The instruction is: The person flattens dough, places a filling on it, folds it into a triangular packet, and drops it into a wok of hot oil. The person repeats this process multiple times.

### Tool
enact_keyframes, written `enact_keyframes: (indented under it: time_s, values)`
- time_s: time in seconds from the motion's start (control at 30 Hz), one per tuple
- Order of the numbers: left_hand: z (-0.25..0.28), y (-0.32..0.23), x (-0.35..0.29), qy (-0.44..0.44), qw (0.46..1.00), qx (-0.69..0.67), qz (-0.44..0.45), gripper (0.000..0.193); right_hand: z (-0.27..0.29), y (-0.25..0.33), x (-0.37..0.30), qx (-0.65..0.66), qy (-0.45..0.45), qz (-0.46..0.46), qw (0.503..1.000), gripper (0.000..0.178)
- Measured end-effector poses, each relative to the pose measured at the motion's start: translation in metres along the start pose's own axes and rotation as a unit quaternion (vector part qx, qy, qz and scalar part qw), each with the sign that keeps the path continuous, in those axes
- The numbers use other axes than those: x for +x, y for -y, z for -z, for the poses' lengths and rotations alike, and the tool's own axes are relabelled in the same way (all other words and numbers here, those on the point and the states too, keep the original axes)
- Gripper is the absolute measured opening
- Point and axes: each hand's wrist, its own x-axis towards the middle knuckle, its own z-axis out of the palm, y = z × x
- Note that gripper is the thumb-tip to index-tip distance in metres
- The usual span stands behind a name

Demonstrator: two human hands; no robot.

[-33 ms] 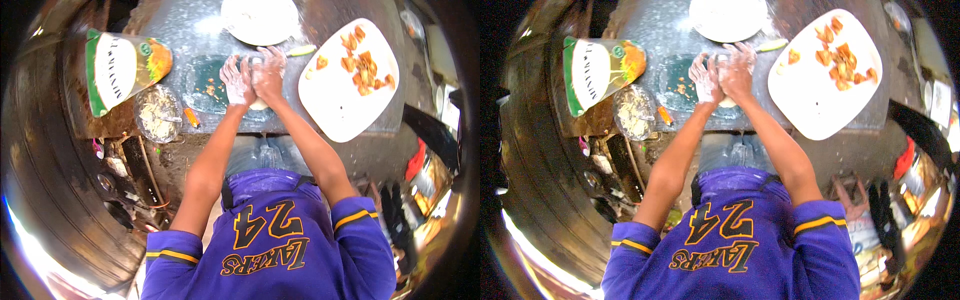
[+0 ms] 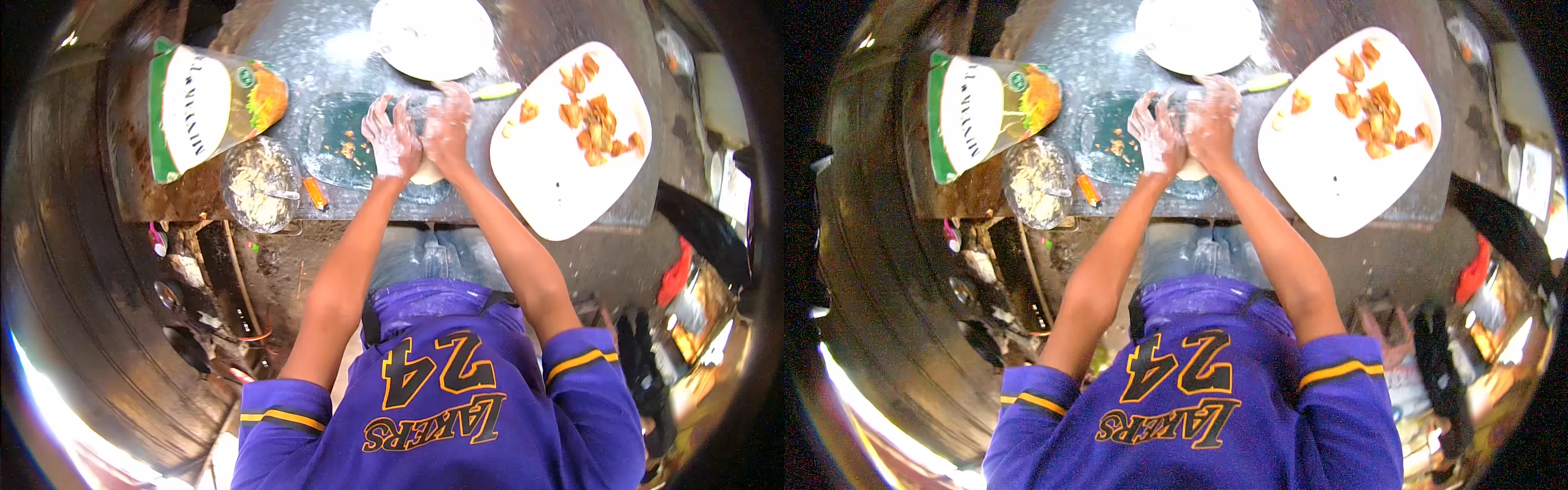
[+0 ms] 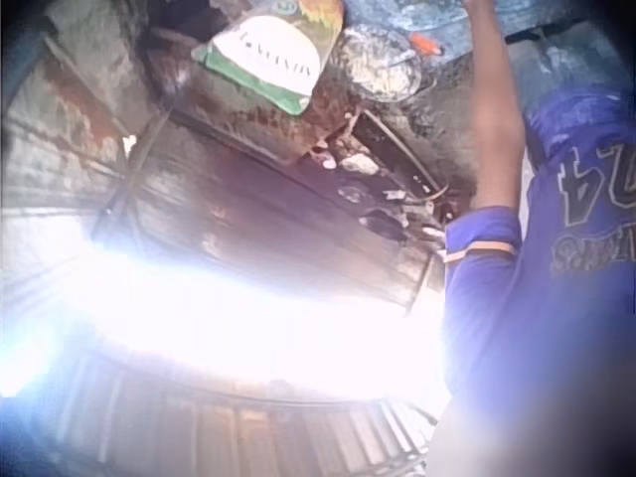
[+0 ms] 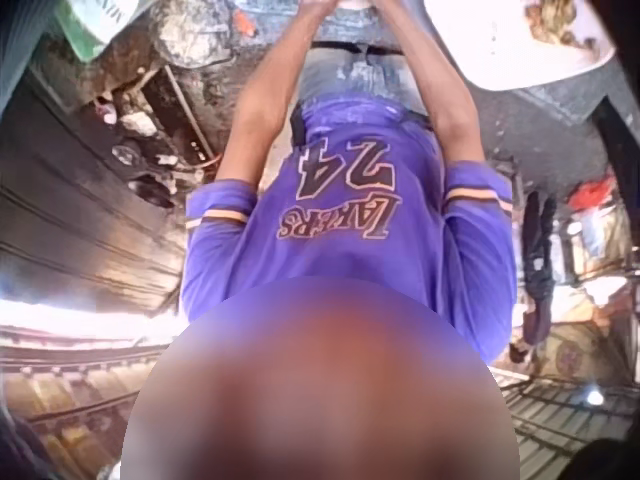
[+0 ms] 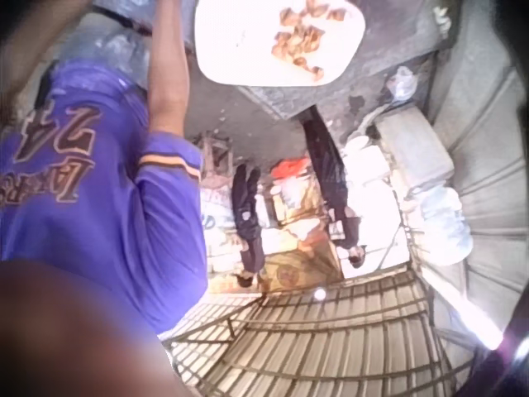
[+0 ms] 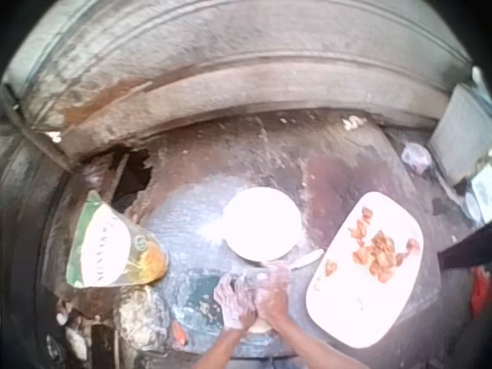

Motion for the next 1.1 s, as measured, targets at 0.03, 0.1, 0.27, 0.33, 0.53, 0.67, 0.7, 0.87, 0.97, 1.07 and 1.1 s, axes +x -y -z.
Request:
enact_keyframes:
  time_s: [0.03,0.1,0.27,0.33,0.53,0.67,0.7,0.87,0.97,1.07,1.1]
  values:
    - [0.005,0.002,-0.003,-0.046,0.998,-0.048,0.011,0.044,0.005,-0.001,0.01,0.034,-0.021,-0.013,0.999,0.031]
    - [0.018,0.006,-0.024,-0.086,0.984,-0.145,0.059,0.037,0.016,0.0,0.018,0.113,-0.056,-0.062,0.99,0.025]
    - [0.037,0.003,-0.101,0.109,0.985,-0.101,-0.083,0.049,0.013,0.004,-0.001,0.197,0.11,-0.125,0.966,0.034]
    - [0.028,-0.002,-0.113,0.174,0.982,-0.005,-0.074,0.065,-0.006,0.004,-0.008,0.14,0.101,0.011,0.985,0.037]
    - [0.023,-0.017,-0.124,0.199,0.979,0.037,-0.031,0.07,-0.013,-0.007,-0.017,0.119,0.222,0.091,0.964,0.032]
    - [0.031,-0.022,-0.12,0.185,0.981,0.049,-0.035,0.071,-0.013,-0.005,-0.003,0.118,0.225,0.063,0.965,0.034]
    - [0.033,-0.024,-0.12,0.168,0.984,0.051,-0.032,0.072,-0.011,-0.004,0.001,0.09,0.248,0.011,0.964,0.034]
    - [0.036,-0.026,-0.107,0.119,0.992,0.027,-0.039,0.078,0.031,-0.004,0.004,0.105,0.163,0.001,0.981,0.041]
    - [0.034,-0.028,-0.097,0.172,0.982,0.07,-0.046,0.083,0.054,-0.002,-0.02,-0.043,0.181,0.114,0.976,0.054]
    - [0.031,-0.025,-0.09,0.224,0.965,0.119,-0.058,0.093,0.079,-0.008,-0.055,-0.129,0.317,0.166,0.925,0.069]
    - [0.031,-0.023,-0.092,0.221,0.965,0.123,-0.072,0.094,0.084,-0.01,-0.065,-0.143,0.354,0.168,0.909,0.071]
